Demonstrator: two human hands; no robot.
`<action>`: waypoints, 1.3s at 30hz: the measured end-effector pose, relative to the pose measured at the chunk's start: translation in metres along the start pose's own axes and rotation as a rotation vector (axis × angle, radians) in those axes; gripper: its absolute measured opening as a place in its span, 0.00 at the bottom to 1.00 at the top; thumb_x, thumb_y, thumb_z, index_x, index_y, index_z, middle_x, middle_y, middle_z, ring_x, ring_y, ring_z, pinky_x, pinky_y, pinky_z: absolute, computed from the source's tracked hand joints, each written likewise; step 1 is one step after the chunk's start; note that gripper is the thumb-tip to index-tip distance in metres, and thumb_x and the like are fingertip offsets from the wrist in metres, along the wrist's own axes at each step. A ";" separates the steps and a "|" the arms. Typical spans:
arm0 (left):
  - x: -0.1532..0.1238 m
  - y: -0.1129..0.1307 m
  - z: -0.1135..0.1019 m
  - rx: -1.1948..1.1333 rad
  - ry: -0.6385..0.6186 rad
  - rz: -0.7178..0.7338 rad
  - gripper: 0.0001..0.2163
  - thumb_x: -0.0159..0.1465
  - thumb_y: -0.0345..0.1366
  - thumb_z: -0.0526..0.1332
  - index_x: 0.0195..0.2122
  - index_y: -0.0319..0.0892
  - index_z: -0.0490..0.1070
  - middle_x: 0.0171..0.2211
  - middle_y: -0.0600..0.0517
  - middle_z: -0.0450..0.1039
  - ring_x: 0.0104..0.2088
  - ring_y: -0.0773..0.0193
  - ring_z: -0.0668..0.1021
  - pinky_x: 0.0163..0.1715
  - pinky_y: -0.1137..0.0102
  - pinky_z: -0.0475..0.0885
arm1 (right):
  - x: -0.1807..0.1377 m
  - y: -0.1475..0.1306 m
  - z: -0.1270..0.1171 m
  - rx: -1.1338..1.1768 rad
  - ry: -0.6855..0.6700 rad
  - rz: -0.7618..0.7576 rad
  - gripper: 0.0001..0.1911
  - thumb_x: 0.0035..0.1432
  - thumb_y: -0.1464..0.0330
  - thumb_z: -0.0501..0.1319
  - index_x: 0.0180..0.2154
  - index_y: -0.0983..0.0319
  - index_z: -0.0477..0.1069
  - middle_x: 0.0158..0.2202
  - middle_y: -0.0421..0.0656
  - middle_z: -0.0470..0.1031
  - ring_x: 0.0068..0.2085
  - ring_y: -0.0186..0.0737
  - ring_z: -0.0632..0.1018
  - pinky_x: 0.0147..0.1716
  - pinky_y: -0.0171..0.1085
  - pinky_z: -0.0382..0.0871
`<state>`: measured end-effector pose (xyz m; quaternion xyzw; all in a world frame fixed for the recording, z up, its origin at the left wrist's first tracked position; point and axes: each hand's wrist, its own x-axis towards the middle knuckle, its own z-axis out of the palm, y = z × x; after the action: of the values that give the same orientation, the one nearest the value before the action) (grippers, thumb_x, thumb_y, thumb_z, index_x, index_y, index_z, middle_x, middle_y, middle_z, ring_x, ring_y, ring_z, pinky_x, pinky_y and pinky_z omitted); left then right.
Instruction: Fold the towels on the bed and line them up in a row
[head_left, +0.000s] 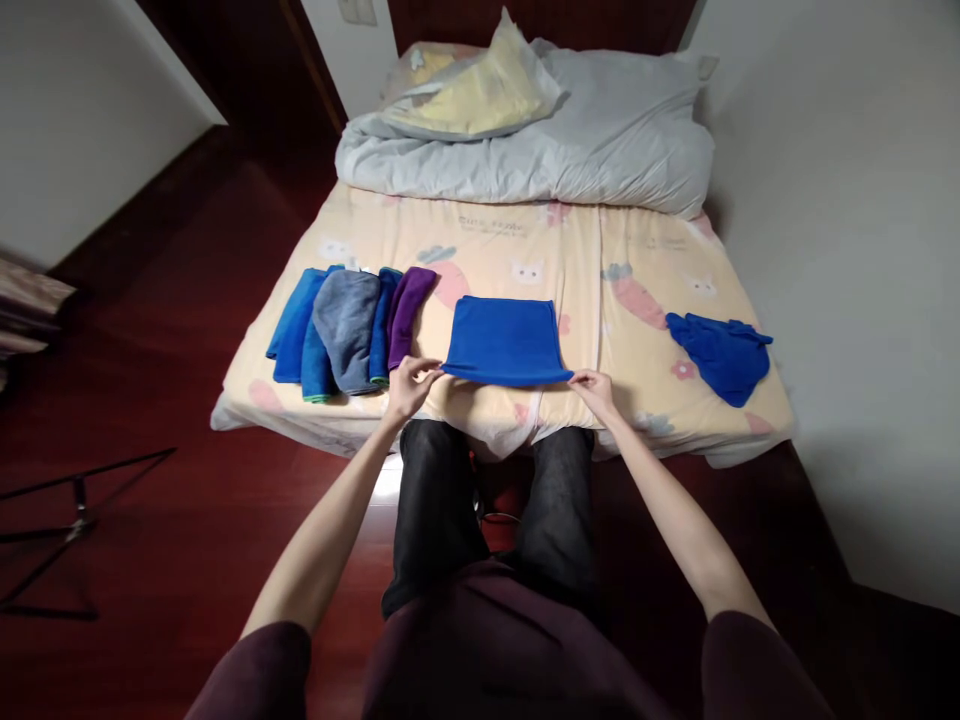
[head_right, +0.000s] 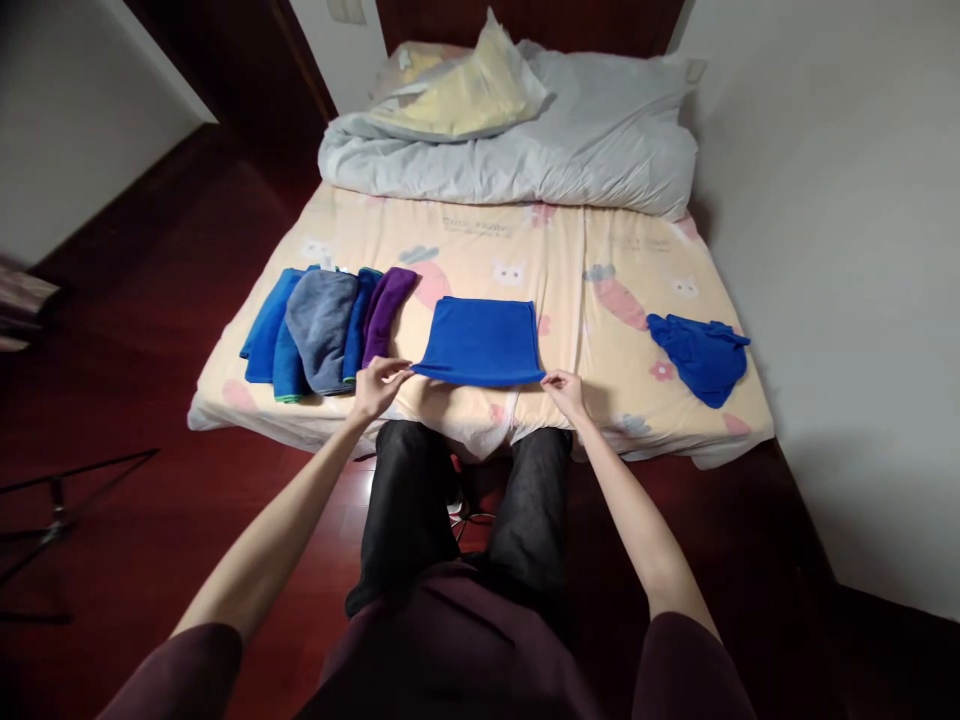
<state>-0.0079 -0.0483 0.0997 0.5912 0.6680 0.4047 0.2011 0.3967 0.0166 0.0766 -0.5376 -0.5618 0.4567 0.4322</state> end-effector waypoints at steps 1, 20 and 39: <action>-0.010 -0.008 0.005 0.014 -0.027 -0.027 0.14 0.62 0.46 0.67 0.43 0.43 0.82 0.39 0.46 0.82 0.41 0.56 0.78 0.42 0.66 0.72 | -0.008 0.009 0.001 -0.008 -0.021 0.041 0.10 0.42 0.62 0.70 0.25 0.60 0.75 0.29 0.44 0.79 0.34 0.41 0.77 0.37 0.39 0.71; -0.059 -0.049 0.031 -0.121 -0.190 -0.504 0.16 0.52 0.43 0.70 0.40 0.43 0.76 0.32 0.48 0.84 0.39 0.53 0.85 0.37 0.68 0.76 | -0.054 0.038 0.008 -0.071 0.028 0.442 0.30 0.29 0.50 0.77 0.24 0.59 0.63 0.18 0.33 0.65 0.21 0.29 0.63 0.18 0.31 0.52; 0.042 -0.056 0.051 -0.305 -0.213 -0.628 0.28 0.41 0.53 0.77 0.36 0.38 0.76 0.28 0.50 0.78 0.21 0.71 0.69 0.20 0.75 0.63 | 0.031 0.030 0.009 -0.043 -0.063 0.501 0.30 0.31 0.52 0.79 0.26 0.59 0.63 0.20 0.32 0.61 0.23 0.27 0.59 0.20 0.31 0.48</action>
<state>-0.0140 0.0085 0.0345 0.3591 0.7243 0.3545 0.4699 0.3929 0.0470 0.0451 -0.6548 -0.4338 0.5540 0.2761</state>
